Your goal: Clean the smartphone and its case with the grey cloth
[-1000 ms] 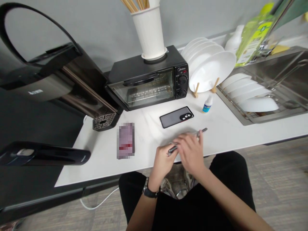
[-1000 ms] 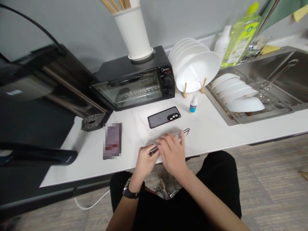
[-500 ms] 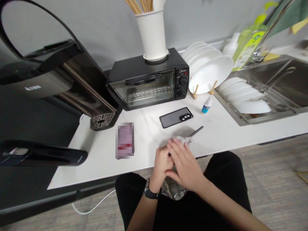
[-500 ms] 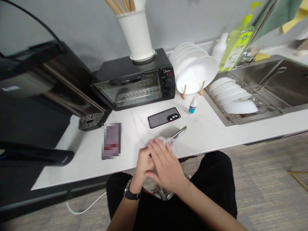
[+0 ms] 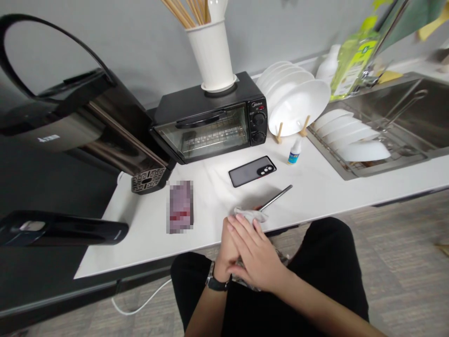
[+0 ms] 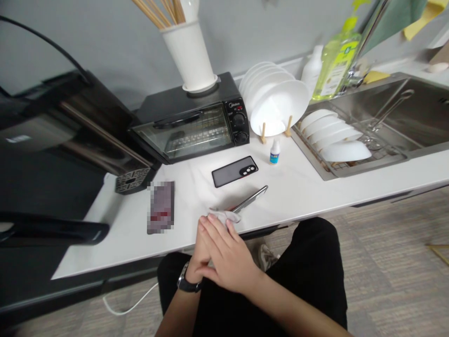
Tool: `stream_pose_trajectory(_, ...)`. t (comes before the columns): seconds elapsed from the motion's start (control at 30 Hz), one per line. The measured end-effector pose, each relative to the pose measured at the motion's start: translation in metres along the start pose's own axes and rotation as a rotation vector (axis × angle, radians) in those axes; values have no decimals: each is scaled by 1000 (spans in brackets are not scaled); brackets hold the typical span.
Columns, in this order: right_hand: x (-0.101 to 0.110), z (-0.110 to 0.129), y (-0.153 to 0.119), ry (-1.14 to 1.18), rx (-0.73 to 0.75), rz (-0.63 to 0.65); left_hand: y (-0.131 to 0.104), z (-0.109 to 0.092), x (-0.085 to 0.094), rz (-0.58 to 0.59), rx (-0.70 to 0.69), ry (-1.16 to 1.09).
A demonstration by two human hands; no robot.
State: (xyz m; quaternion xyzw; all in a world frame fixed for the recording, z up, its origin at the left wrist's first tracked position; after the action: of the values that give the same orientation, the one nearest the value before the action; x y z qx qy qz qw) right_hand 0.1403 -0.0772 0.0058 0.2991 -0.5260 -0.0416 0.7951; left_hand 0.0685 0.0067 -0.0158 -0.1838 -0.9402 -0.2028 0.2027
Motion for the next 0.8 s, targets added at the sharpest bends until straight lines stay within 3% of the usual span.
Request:
stream_pose_trajectory(0.07,4,-8,-2,-15,5,-12,0,-1,0,12,2,3)
stream_pose_trajectory(0.2,28,-84,2,-49,-238,-120,4,-19,-3,17,-2,-40)
stream_pose_trajectory(0.27,35,-102,5,-50,-327,-165,5,-25,-4,11,-15,-66)
stream_pose_trajectory(0.33,32,-89,7,-19,-315,-151,5,-23,-3,-6,-29,-40)
stream_pose_trajectory(0.43,15,-37,7,45,-147,-43,3,-13,0,-17,-66,60)
stream_pose_trajectory(0.5,8,-17,4,56,-44,21,2,-8,1,-17,-81,96)
stream_pose_trajectory(0.57,10,-29,2,35,-34,24,2,-8,1,-24,-67,77)
stream_pose_trajectory(0.7,30,-98,6,-15,-252,-151,5,-20,-3,-14,-33,-63)
stream_pose_trajectory(0.73,34,-105,7,-14,-294,-185,6,-22,-4,-10,-30,-89)
stream_pose_trajectory(0.8,32,-93,10,8,-285,-187,5,-22,-3,-15,-32,-89)
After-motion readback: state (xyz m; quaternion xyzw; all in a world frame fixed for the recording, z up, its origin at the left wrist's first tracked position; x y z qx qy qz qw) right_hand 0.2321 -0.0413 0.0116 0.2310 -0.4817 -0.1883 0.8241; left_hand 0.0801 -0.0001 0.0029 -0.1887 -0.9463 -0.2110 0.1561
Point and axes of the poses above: each hand's wrist, its own y-axis towards the middle knuckle, its own x-axis out of the back of the hand, z = x × y, the point moved 6 cm from there along y, towards the middle knuckle, and after that the axes turned 6 degrees about -x, right-handed, at the moved point
